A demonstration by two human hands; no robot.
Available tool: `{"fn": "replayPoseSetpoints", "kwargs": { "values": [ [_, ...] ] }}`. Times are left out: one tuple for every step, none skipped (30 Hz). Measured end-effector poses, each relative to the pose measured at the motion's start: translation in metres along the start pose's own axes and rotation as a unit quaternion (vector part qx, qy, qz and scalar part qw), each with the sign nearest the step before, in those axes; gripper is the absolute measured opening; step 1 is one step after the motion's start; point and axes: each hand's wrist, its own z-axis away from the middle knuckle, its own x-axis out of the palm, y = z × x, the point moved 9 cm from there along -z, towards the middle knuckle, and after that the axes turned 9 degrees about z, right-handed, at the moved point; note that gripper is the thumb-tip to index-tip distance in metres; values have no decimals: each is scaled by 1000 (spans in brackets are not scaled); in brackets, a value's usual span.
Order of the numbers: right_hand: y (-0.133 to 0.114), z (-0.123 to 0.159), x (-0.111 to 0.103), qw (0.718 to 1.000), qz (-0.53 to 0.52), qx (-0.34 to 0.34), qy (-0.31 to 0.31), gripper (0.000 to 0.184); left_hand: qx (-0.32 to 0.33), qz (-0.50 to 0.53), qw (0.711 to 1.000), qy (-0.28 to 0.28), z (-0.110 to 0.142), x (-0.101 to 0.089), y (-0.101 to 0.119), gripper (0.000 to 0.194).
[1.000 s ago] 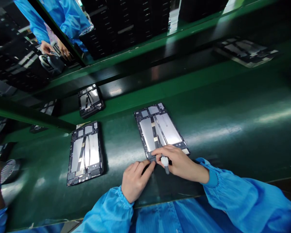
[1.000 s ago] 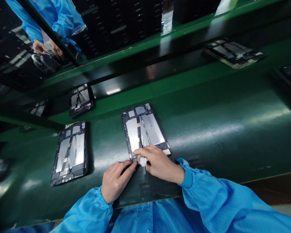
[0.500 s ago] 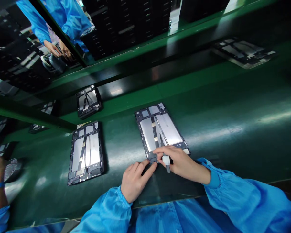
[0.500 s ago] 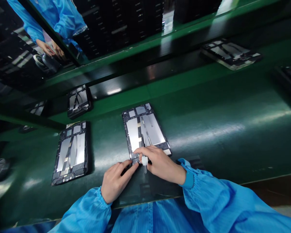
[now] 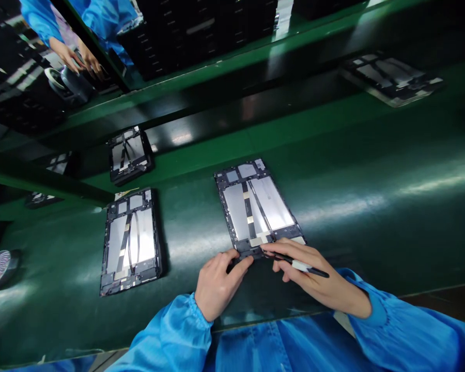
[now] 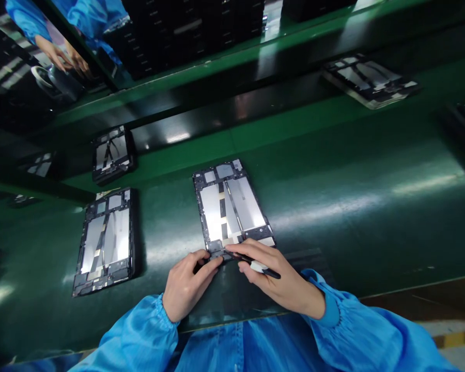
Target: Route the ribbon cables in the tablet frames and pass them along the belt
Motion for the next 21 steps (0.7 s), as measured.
{"fn": "replayPoseSetpoints", "kwargs": {
  "values": [
    [1,-1,2,1000,-1,8,2,27,-1,-1,1000,-1,0,0,0,26],
    [1,-2,3,1000,4,11,7,22,-2,-2,1000,-2,0,0,0,26],
    [1,-3,5,1000,11,9,10,17,-2,-3,1000,-3,0,0,0,26],
    [0,-5,6,1000,18,4,12,15,-3,-3,1000,-3,0,0,0,26],
    [-1,-6,7,1000,27,-4,13,13,-3,-2,1000,-2,1,0,0,26],
    [-1,-7,7,999,35,-10,14,13,-2,-1,1000,0,1,0,0,26],
    [-1,-7,5,999,43,-12,17,13,-1,2,1000,4,1,-1,0,26],
    [1,-7,3,998,50,-9,21,13,-1,4,1000,7,1,-1,0,27],
    [3,-7,1,998,56,-1,26,13,1,5,1000,11,1,-1,0,28],
    [7,-6,-3,998,60,10,30,12,2,6,1000,12,1,-1,1,28],
    [10,-6,-6,997,62,22,34,12,3,6,1000,12,1,-1,1,28],
    [12,-5,-9,997,64,31,36,12,2,5,1000,11,1,-1,1,28],
    [13,-4,-12,996,68,35,40,12,2,6,1000,10,1,-1,0,28],
    [13,-4,-15,996,75,33,46,12,0,6,1000,8,1,-1,0,28],
    [13,-4,-17,995,80,28,52,13,0,6,1000,5,2,-1,-1,28],
    [12,-3,-19,995,81,24,57,14,0,6,1000,3,3,-1,-1,30],
    [11,-3,-19,995,74,23,59,14,3,6,1000,1,4,-1,-2,31],
    [12,-3,-17,997,56,27,54,15,7,7,1000,0,5,-1,-2,33],
    [13,-4,-14,998,31,32,44,15,12,8,1000,0,7,-2,-2,35],
    [13,-4,-9,999,6,35,30,16,18,10,1000,1,7,-3,-1,35],
    [11,-4,-5,999,-11,31,17,17,23,13,1000,3,8,-4,-1,35]
  ]
}}
